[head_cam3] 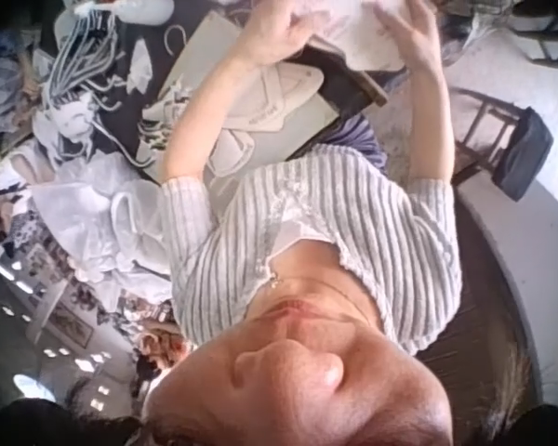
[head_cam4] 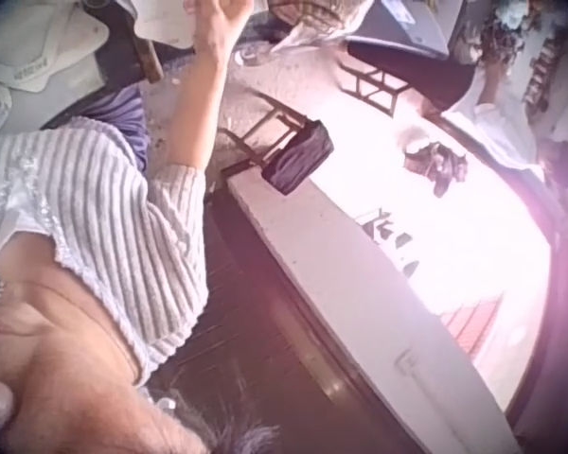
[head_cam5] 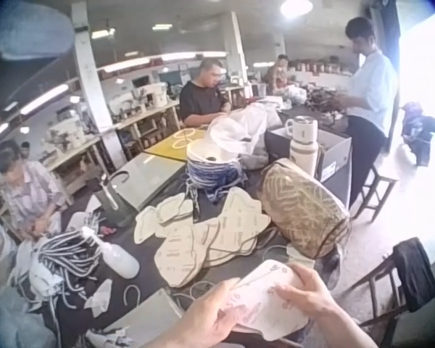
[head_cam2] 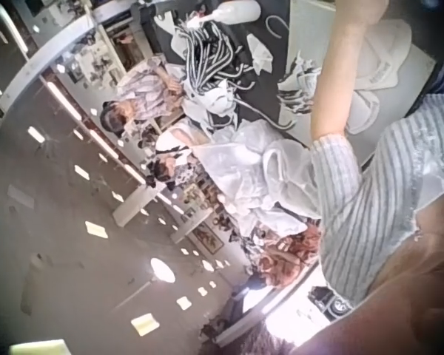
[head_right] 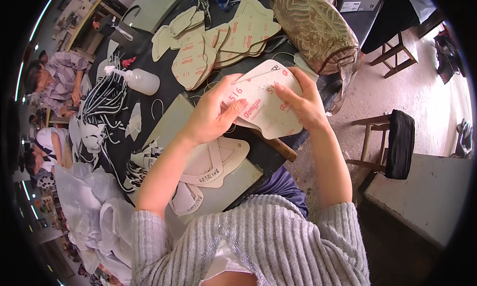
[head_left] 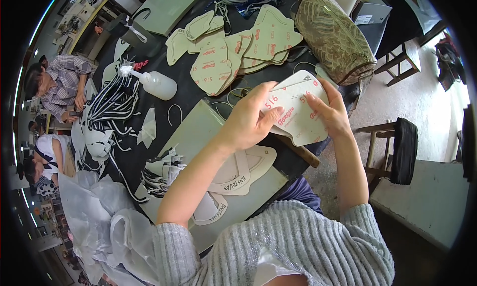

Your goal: Sorting shoe pattern pieces and hammering a component onto a template at a shoe manufacturing station.

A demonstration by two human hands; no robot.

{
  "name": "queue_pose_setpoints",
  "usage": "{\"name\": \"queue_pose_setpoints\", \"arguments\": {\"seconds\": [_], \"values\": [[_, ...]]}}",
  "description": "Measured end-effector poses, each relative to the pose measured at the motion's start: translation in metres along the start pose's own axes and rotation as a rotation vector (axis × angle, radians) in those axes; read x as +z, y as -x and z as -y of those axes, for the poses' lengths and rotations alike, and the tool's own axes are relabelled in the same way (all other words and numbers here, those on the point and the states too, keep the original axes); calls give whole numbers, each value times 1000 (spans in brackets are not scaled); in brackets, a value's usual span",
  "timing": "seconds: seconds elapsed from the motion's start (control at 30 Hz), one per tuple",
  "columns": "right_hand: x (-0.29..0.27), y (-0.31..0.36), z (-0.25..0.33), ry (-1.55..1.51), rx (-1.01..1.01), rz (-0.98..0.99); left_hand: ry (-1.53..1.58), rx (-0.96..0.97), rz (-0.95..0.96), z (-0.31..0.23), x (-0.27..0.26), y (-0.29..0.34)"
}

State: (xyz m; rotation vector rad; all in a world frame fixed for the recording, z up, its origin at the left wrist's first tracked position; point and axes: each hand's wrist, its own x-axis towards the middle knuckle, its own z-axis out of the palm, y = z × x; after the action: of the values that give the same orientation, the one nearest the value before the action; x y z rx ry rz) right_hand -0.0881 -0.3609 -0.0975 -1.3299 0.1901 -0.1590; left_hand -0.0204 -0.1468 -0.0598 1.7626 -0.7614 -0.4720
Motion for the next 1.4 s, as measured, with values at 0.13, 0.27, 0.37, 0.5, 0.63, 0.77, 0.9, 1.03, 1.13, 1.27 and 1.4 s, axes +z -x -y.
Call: {"name": "queue_pose_setpoints", "arguments": {"seconds": [0.13, 0.27, 0.37, 0.5, 0.63, 0.77, 0.9, 1.03, 1.13, 1.27, 1.4], "values": [[-10, -7, -2, -51, -33, -101, -354, 242, -224, 29, -37, -26], [-36, -24, -31, 741, -47, -201, -903, 173, -532, 75, -90, -38], [-15, -18, -35, 833, -167, -344, -800, -129, -390, 83, -105, -31], [-11, -14, -39, 1021, -368, -399, -571, -51, -439, 83, -122, -32], [-9, -17, -24, 1223, -631, -417, -414, -184, -552, 73, -134, -33], [21, -35, -2, 603, -311, -172, -697, -160, -560, 80, -141, -26], [76, -73, 7, 22, 136, 201, -809, -132, -558, 66, -125, -30], [132, -130, -17, 11, 422, 188, -865, -57, -547, 74, -107, -37], [162, -143, -24, -69, 473, 192, -996, 34, -503, 71, -89, -36], [167, -134, -38, 11, 350, 187, -966, -58, -494, 68, -92, -32], [170, -121, -31, 22, 309, 288, -938, -30, -507, 57, -104, -23]]}}
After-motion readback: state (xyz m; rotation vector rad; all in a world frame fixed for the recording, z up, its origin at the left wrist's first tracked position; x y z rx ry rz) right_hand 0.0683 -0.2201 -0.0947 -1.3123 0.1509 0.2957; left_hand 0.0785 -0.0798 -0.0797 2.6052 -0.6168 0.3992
